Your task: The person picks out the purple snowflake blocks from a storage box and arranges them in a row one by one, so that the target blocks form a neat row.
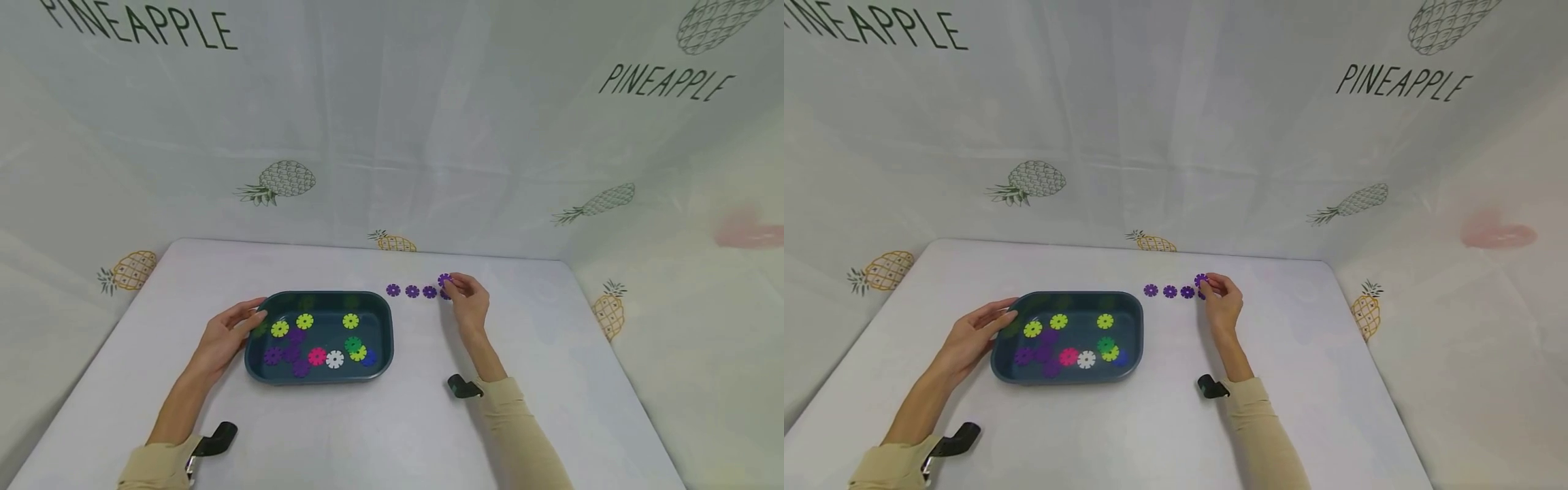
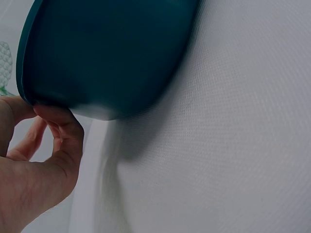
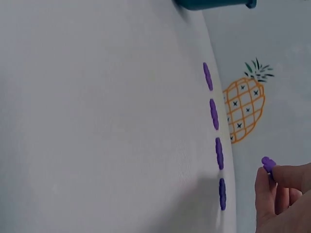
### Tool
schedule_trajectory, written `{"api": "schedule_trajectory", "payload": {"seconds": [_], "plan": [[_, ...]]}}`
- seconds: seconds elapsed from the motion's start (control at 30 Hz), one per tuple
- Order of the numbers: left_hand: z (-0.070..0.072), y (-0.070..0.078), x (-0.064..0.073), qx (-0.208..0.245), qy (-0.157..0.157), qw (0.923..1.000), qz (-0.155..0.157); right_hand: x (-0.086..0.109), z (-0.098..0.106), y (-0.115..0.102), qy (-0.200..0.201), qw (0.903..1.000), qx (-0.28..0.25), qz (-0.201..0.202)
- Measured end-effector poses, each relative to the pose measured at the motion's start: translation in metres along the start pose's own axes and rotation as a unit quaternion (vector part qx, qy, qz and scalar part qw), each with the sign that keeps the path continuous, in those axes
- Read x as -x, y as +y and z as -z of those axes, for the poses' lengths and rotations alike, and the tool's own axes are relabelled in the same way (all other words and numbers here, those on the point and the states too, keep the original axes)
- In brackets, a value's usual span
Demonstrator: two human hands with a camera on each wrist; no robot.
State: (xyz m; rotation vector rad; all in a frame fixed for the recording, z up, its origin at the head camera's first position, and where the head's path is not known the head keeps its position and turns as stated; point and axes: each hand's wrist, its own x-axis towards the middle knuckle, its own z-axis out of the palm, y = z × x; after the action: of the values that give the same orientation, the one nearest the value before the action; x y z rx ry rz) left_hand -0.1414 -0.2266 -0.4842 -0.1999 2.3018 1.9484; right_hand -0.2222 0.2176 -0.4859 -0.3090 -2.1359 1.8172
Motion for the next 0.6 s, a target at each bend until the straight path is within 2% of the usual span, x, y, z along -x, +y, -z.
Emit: {"api": "schedule_trajectory", "payload": {"seconds": [0.37, 0.6], "plan": [[0.000, 0.000, 0.001, -0.007, 0.004, 0.9999, 0.009, -0.008, 0.021, 0.008, 0.008, 0.9996, 0.019, -0.020], [0.000, 0.001, 0.002, -0.006, 0.003, 0.9999, 0.009, -0.011, 0.029, 0.014, 0.019, 0.9976, 0.064, -0.021]]}}
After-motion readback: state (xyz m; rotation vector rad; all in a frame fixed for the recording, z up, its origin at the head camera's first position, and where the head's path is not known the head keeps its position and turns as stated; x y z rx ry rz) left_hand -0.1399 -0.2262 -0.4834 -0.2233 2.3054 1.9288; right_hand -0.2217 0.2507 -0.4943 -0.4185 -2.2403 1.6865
